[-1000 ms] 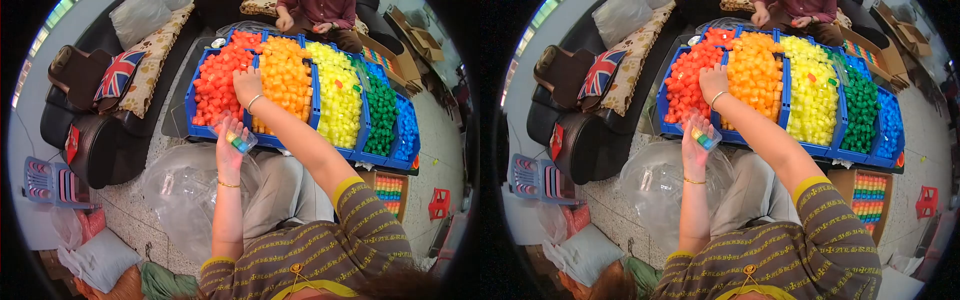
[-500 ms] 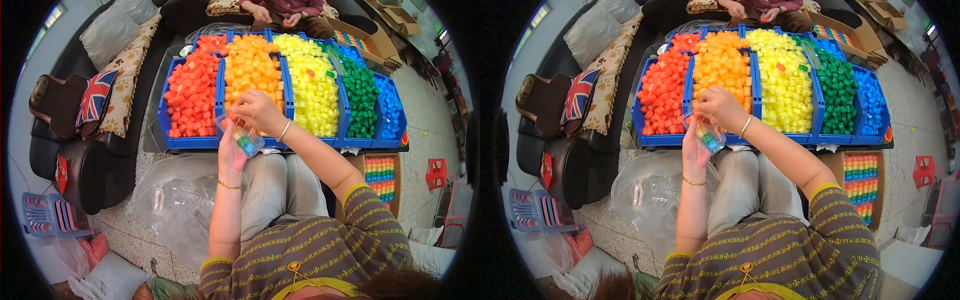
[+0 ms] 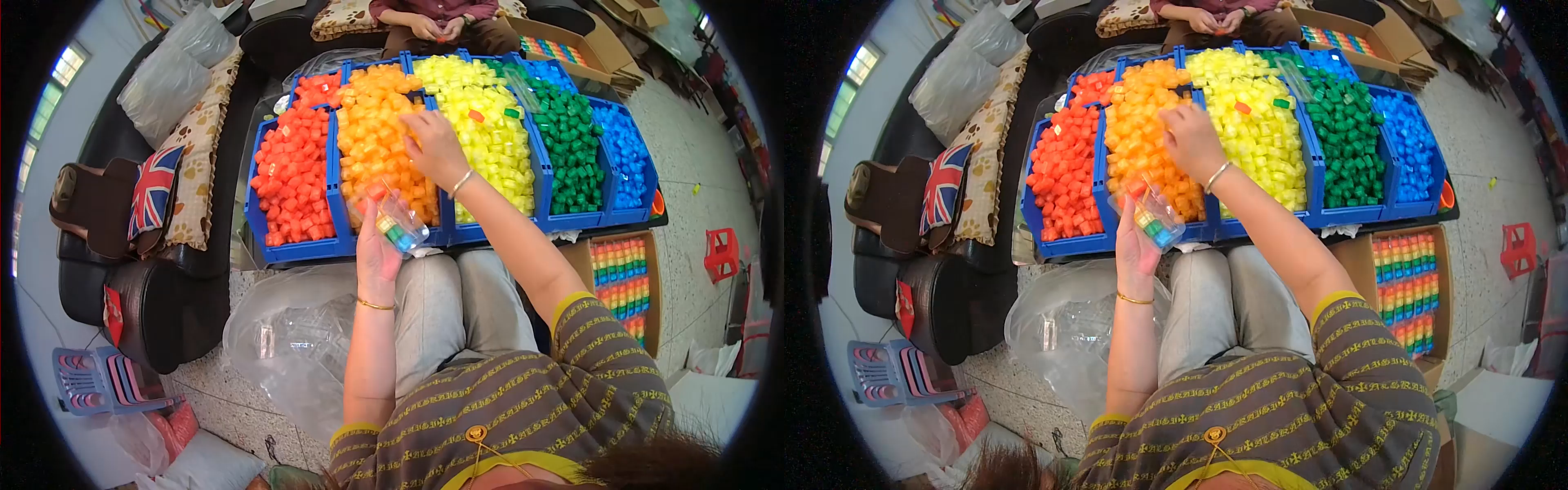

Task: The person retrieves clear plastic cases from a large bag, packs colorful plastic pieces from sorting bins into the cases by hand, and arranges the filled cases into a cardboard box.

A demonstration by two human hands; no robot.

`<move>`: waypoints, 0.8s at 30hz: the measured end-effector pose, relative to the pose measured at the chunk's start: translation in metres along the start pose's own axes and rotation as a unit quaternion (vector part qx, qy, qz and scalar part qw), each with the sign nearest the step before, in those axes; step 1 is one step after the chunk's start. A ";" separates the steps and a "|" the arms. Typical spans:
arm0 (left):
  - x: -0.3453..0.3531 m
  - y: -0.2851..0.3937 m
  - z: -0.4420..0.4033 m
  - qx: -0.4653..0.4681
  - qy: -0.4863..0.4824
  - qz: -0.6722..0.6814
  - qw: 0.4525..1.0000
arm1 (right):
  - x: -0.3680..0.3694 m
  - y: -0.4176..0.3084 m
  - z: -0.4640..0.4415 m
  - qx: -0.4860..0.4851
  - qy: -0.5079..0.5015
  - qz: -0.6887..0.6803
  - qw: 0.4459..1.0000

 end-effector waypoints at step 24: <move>0.023 -0.083 -0.015 -0.076 -0.004 -0.061 0.995 | -0.066 0.065 0.084 0.131 0.044 0.064 0.988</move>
Point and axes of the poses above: each hand's wrist, its own z-axis away from the middle knuckle, its own x-axis out of the palm, y = z × x, the point moved 6 cm from there along -z, towards the middle knuckle, and after that the axes turned 2 degrees about -x, right-handed, at the moved point
